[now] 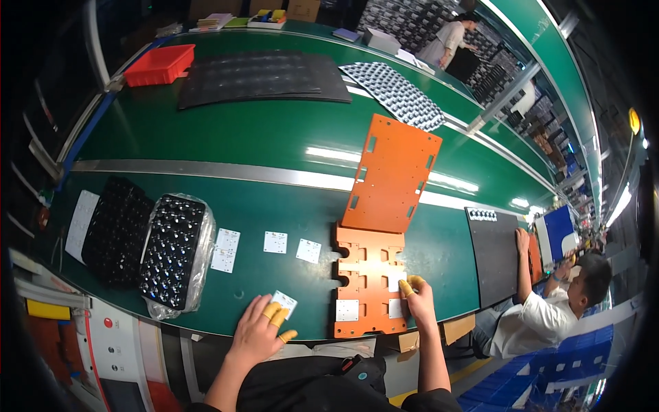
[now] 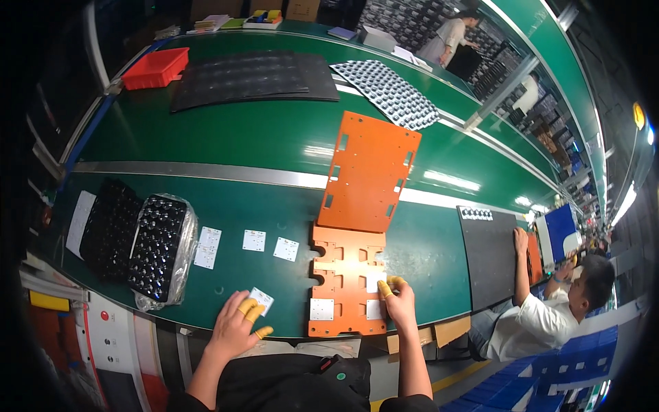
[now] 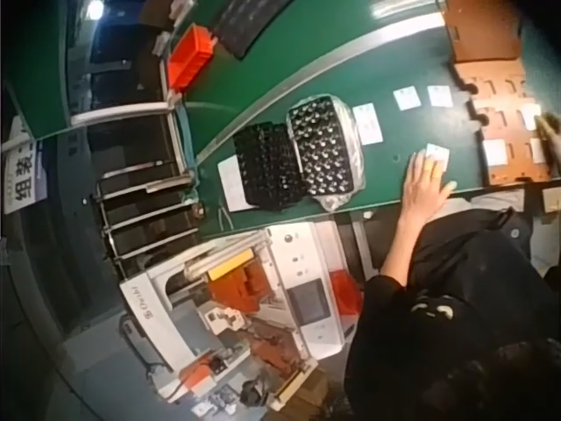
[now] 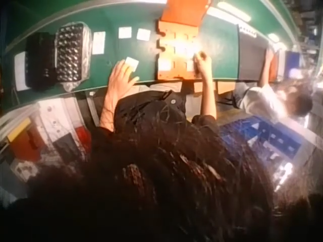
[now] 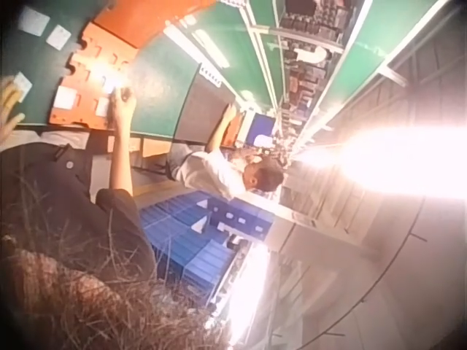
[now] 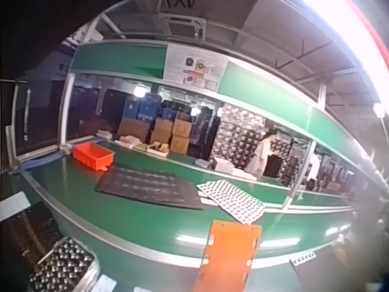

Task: The recorder is placing small light components into an orange assembly jig on a factory production line.

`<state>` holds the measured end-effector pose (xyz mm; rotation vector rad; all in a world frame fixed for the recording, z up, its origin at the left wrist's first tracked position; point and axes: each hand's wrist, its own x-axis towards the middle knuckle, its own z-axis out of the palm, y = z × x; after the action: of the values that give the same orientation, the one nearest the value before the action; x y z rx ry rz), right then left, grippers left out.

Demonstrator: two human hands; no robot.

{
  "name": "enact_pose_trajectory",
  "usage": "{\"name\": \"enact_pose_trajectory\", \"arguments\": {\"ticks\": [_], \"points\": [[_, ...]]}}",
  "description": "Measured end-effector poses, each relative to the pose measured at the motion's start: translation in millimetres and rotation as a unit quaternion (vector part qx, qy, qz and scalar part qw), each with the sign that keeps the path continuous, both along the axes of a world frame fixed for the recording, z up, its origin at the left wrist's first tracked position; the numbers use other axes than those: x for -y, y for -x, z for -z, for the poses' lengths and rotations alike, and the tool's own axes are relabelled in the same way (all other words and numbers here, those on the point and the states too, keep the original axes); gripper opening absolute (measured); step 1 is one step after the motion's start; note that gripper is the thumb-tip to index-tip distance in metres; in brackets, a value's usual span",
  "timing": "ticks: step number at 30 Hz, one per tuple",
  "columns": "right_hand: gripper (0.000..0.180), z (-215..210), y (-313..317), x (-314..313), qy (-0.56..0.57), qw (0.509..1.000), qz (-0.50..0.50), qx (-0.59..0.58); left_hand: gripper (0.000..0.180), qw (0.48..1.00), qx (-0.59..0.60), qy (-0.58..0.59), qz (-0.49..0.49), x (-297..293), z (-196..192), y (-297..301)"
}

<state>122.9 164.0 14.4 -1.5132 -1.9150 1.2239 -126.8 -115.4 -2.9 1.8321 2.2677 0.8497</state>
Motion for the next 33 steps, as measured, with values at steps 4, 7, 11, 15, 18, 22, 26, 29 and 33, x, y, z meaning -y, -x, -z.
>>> {"name": "enact_pose_trajectory", "arguments": {"ticks": [4,7,11,15,18,22,26,29,33], "points": [[0.037,-6.8,12.7,5.5,-0.269,0.960,0.038,0.065,0.032,0.995,0.003,-0.019,0.093,29.1,-5.8,3.5],[0.035,-23.2,54.9,32.3,-0.257,0.966,0.001,-0.025,0.024,0.994,-0.035,-0.076,0.070,54.4,12.4,1.9],[0.025,-48.5,136.2,84.4,-0.227,0.937,-0.251,-0.088,0.026,0.979,-0.018,-0.167,-0.112,74.7,9.2,-16.5],[0.019,-56.6,219.0,110.6,-0.220,0.863,-0.439,-0.115,0.022,0.948,0.011,-0.238,-0.209,99.8,17.3,-30.8],[0.023,-55.9,288.7,132.3,-0.252,0.827,-0.467,-0.183,0.017,0.929,0.067,-0.263,-0.251,106.7,18.9,-51.5],[0.029,-68.0,351.7,157.2,-0.332,0.797,-0.473,-0.175,0.024,0.933,0.111,-0.243,-0.241,119.6,12.1,-61.2],[0.031,-60.1,375.9,170.2,-0.396,0.767,-0.489,-0.124,0.022,0.912,0.118,-0.259,-0.295,131.0,26.1,-63.7],[0.027,-45.2,380.7,170.0,-0.416,0.747,-0.501,-0.136,0.017,0.883,0.149,-0.262,-0.359,135.3,33.2,-68.5],[0.025,-61.1,372.7,175.9,-0.393,0.763,-0.488,-0.159,0.018,0.892,0.116,-0.248,-0.360,130.2,39.6,-72.2]]}}
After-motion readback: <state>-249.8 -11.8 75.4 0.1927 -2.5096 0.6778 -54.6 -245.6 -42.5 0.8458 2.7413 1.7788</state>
